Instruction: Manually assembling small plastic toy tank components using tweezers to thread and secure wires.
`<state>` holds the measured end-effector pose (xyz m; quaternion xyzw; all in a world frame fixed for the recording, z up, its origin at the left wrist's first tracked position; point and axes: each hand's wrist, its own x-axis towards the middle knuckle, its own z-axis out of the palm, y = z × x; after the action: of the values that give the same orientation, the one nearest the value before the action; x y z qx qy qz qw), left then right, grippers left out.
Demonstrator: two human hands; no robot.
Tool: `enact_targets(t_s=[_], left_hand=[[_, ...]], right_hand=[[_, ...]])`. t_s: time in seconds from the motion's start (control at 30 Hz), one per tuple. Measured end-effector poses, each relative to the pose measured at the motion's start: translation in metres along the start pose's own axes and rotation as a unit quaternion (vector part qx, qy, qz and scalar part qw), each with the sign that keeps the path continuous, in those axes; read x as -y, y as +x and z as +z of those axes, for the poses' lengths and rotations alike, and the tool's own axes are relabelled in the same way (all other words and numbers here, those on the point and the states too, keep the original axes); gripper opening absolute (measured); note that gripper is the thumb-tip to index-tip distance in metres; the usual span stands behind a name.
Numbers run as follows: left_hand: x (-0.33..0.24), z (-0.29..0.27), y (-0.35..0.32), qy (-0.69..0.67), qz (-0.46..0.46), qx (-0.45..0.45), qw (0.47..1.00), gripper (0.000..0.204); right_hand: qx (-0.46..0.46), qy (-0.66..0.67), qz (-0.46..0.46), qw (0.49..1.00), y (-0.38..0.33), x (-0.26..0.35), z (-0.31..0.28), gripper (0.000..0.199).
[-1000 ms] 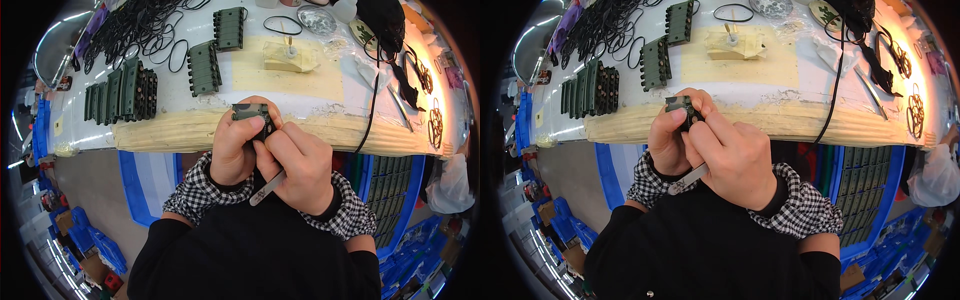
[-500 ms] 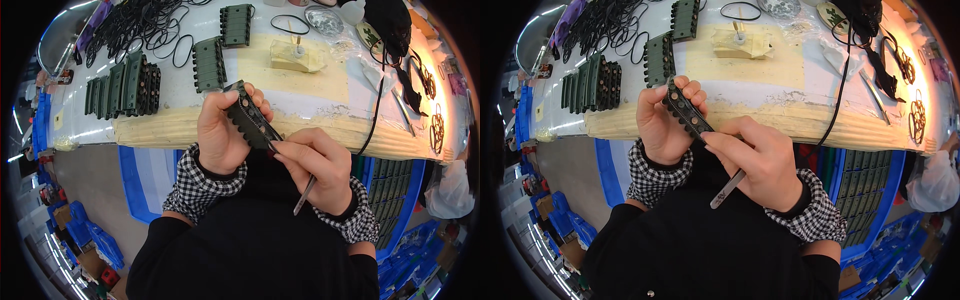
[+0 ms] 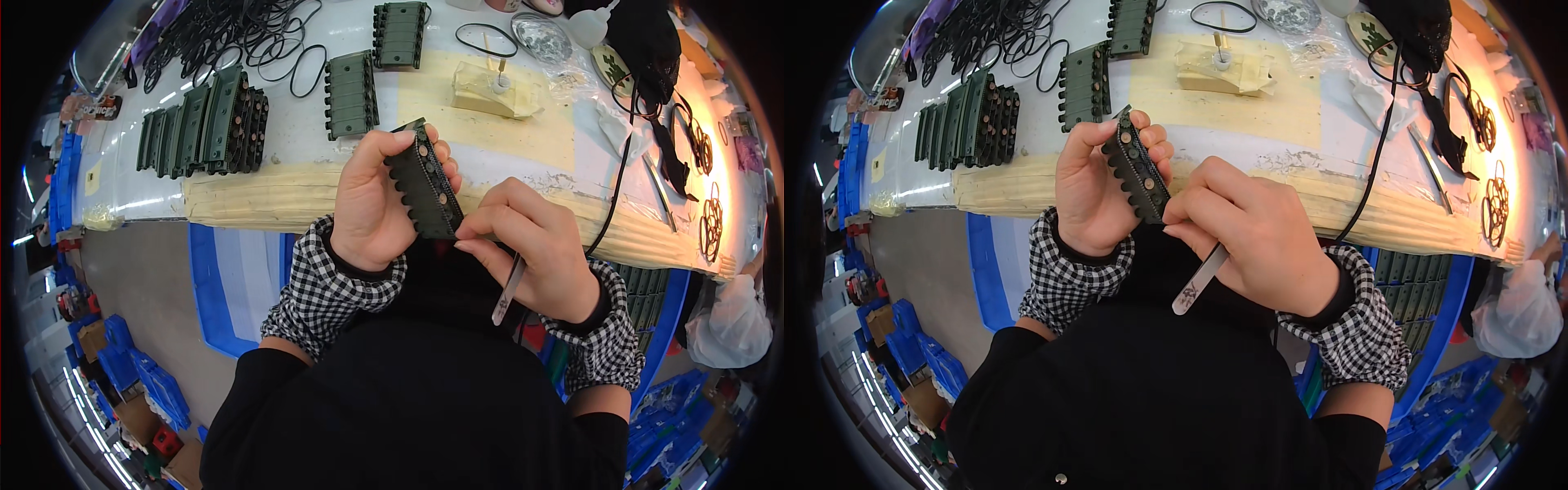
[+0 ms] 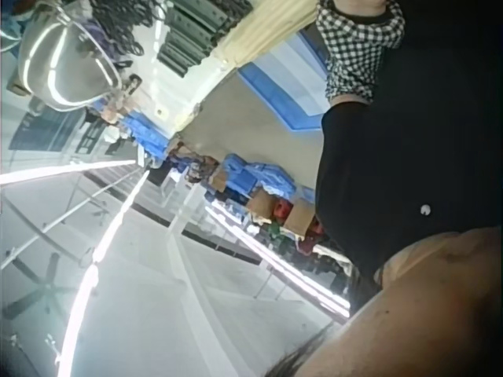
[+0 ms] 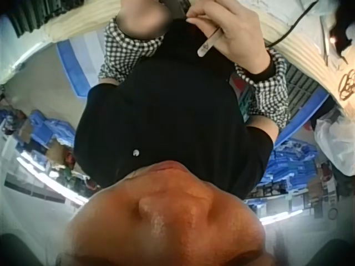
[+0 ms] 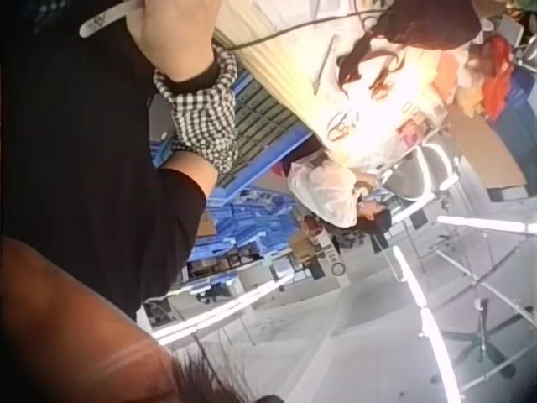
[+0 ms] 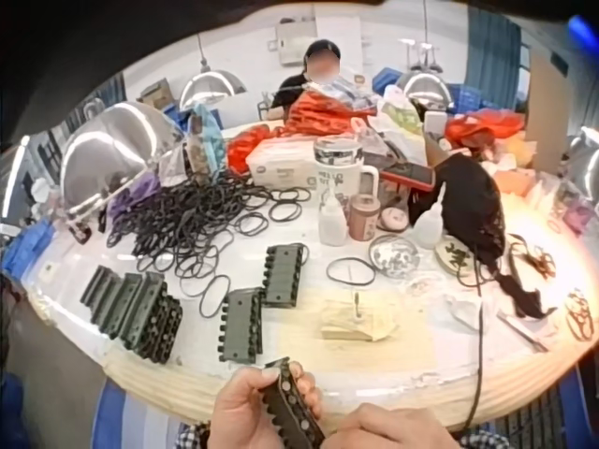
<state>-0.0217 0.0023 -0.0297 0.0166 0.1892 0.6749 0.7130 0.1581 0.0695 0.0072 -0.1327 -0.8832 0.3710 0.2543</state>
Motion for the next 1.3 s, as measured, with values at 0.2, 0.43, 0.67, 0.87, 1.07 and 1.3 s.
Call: enact_targets(t_s=[0.2, 0.43, 0.67, 0.87, 1.07, 1.3], left_hand=[[0.002, -0.006, -0.001, -0.015, 0.007, 0.008, 1.0, 0.021], [0.006, -0.005, -0.004, -0.008, 0.005, -0.02, 1.0, 0.023], [0.004, -0.008, -0.001, -0.059, 0.0, -0.007, 0.998, 0.024], [0.003, -0.007, -0.001, -0.075, -0.001, -0.017, 0.997, 0.024], [0.005, -0.009, -0.001, -0.079, 0.001, -0.013, 0.997, 0.024], [0.007, -0.01, 0.0, -0.088, 0.007, -0.004, 0.996, 0.025]], right_hand=[[0.051, -0.031, 0.009, 0.998, -0.003, -0.004, -0.003, 0.017], [0.01, -0.057, -0.018, 0.998, -0.018, -0.003, 0.006, 0.019], [-0.052, -0.093, -0.039, 0.994, -0.023, -0.003, 0.016, 0.019], [-0.09, -0.084, -0.046, 0.991, -0.021, -0.003, 0.021, 0.018], [-0.077, -0.076, -0.049, 0.993, -0.022, -0.004, 0.019, 0.02], [-0.114, -0.059, -0.035, 0.991, -0.024, -0.002, 0.026, 0.018]])
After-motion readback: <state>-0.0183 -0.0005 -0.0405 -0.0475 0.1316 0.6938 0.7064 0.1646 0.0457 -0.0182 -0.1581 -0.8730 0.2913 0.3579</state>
